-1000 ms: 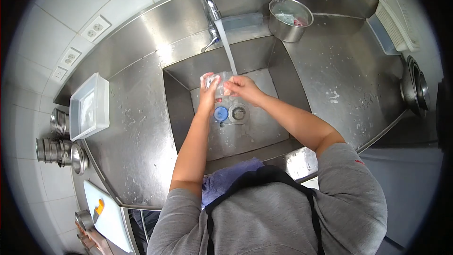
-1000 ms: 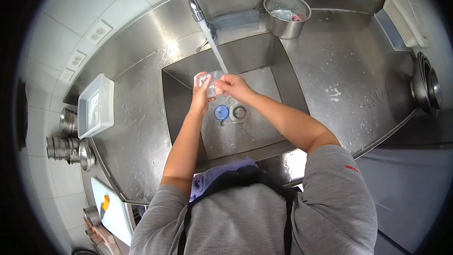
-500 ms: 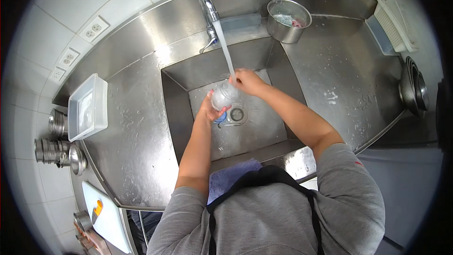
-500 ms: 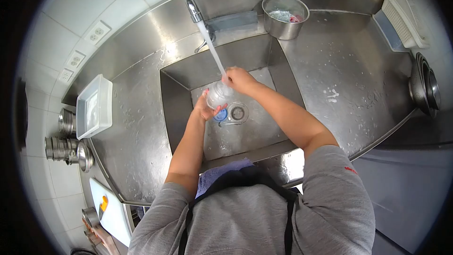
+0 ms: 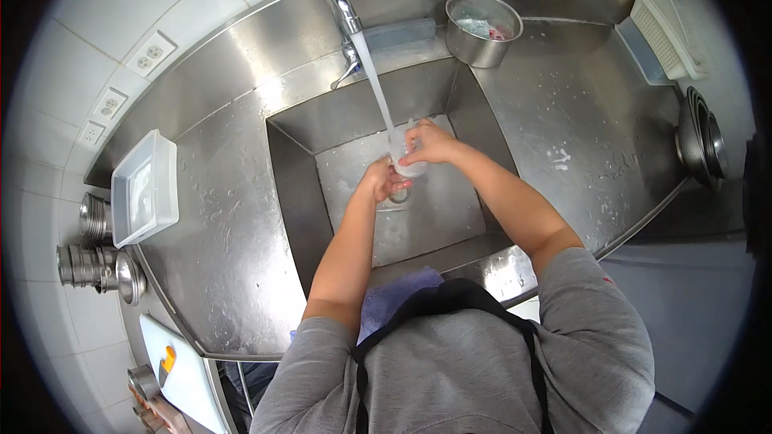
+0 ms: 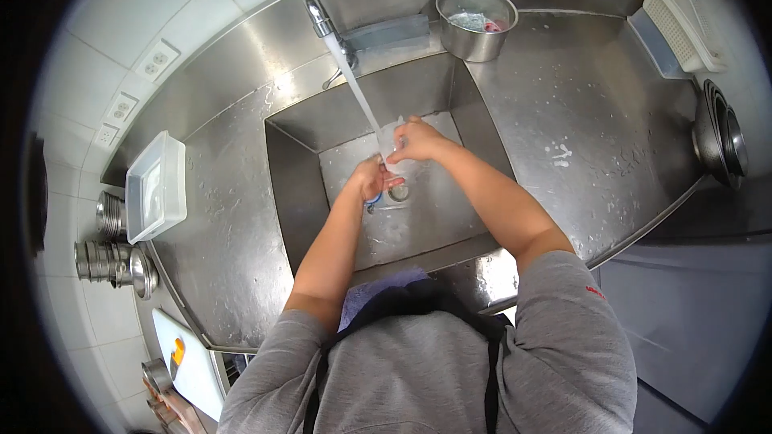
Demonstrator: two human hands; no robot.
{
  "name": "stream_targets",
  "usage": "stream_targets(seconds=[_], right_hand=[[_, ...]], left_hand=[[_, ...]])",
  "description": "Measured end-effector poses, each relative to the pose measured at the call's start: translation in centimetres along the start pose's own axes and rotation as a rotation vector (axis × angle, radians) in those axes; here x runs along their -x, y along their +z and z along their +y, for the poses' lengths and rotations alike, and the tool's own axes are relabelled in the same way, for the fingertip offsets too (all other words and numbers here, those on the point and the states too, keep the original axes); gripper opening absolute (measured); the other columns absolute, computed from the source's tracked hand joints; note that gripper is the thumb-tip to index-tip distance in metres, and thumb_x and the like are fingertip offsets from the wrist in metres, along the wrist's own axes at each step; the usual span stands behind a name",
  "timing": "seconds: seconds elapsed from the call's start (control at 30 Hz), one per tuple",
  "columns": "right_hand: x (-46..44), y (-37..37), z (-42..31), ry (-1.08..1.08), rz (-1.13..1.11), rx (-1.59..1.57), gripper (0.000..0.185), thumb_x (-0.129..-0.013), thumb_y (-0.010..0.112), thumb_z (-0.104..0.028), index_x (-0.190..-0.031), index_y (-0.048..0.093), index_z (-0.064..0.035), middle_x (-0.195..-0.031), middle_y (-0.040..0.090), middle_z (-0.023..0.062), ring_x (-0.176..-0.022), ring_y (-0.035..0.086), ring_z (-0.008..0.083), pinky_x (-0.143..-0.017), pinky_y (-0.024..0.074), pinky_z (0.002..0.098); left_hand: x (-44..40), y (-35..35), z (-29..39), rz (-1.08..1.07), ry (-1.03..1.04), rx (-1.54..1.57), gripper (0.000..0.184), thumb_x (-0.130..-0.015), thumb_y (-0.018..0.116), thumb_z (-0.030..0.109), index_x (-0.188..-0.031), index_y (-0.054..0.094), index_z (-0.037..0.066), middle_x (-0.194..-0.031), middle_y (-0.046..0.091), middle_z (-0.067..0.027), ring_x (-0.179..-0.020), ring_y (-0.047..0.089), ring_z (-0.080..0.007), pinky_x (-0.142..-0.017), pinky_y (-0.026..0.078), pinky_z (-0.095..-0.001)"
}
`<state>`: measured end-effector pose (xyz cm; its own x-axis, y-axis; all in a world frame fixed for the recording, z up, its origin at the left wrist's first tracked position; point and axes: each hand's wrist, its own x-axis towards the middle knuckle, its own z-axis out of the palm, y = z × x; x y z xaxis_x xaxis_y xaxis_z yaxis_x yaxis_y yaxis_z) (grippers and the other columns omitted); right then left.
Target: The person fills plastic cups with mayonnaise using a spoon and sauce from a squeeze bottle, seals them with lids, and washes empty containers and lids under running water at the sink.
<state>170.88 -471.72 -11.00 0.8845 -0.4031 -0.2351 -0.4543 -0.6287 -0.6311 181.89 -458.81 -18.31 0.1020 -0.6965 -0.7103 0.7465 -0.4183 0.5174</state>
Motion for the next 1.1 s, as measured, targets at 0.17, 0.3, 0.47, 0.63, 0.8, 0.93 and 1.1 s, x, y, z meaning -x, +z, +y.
stream_targets(seconds=[0.17,0.3,0.47,0.63,0.8,0.93,1.1], right_hand=[[0.8,0.4,4.7,-0.042,0.146,0.088,0.064,-0.051,0.079,-0.035,-0.103,0.049,-0.0130,-0.096,0.048,0.0143,-0.092,0.052,0.0319,-0.082,0.0424,0.0383],[3.1,-1.2,3.3,0.063,0.166,-0.038,0.072,-0.052,0.079,-0.032,-0.113,0.045,-0.0121,-0.106,0.050,0.0148,-0.101,0.050,0.0299,-0.083,0.0435,0.0372],[2.5,-1.5,0.8,0.287,-0.113,-0.552,0.078,-0.063,0.071,-0.048,-0.126,0.039,-0.0128,-0.119,0.048,0.0158,-0.110,0.048,0.0266,-0.079,0.0473,0.0389],[-1.0,3.1,0.5,0.517,-0.381,-1.142,0.076,-0.075,0.045,-0.067,-0.124,0.044,-0.0086,-0.116,0.051,0.0179,-0.106,0.051,0.0273,-0.080,0.0454,0.0405],[-2.7,4.1,-0.9,0.367,-0.145,-0.870,0.063,-0.078,0.053,-0.055,-0.121,0.048,-0.0092,-0.121,0.048,0.0151,-0.113,0.044,0.0306,-0.092,0.0347,0.0460],[-2.5,3.0,-1.5,0.250,-0.169,-0.765,0.060,-0.078,0.057,-0.051,-0.123,0.048,-0.0126,-0.127,0.046,0.0095,-0.121,0.036,0.0287,-0.098,0.0262,0.0469],[-1.3,2.2,-1.8,-0.152,-0.458,-0.359,0.064,-0.075,0.060,-0.051,-0.127,0.044,-0.0186,-0.130,0.042,0.0102,-0.124,0.033,0.0285,-0.099,0.0177,0.0518]], left_hand=[[-0.2,4.0,3.0,0.303,0.421,-0.786,0.019,-0.084,0.055,0.023,-0.081,0.059,0.004,-0.078,0.061,-0.0054,-0.070,0.057,-0.0168,-0.059,0.045,-0.0296],[-2.7,4.1,4.0,0.487,0.493,-0.850,0.028,-0.084,0.056,0.031,-0.070,0.061,0.007,-0.065,0.059,-0.0014,-0.065,0.055,-0.0177,-0.059,0.044,-0.0327],[1.2,2.7,4.1,0.240,0.384,-0.736,0.047,-0.083,0.052,0.048,-0.112,0.050,0.011,-0.103,0.058,-0.0064,-0.093,0.056,-0.0234,-0.064,0.046,-0.0419],[5.3,0.6,4.7,0.029,0.050,-0.349,0.071,-0.077,0.059,0.050,-0.129,0.030,0.013,-0.128,0.039,-0.0082,-0.114,0.042,-0.0288,-0.074,0.048,-0.0457],[4.7,-2.2,2.5,0.257,0.361,-0.189,0.090,-0.069,0.068,0.049,-0.135,0.018,0.013,-0.134,0.026,-0.0140,-0.121,0.031,-0.0334,-0.085,0.040,-0.0477],[5.2,-0.4,0.8,0.118,0.439,-0.064,0.063,-0.081,0.053,0.049,-0.132,0.026,0.026,-0.133,0.031,-0.0044,-0.113,0.040,-0.0294,-0.084,0.039,-0.0420],[4.0,1.0,0.7,0.116,0.399,0.092,0.056,-0.083,0.045,0.049,-0.132,0.029,0.026,-0.134,0.030,-0.0053,-0.118,0.037,-0.0270,-0.088,0.038,-0.0449]])
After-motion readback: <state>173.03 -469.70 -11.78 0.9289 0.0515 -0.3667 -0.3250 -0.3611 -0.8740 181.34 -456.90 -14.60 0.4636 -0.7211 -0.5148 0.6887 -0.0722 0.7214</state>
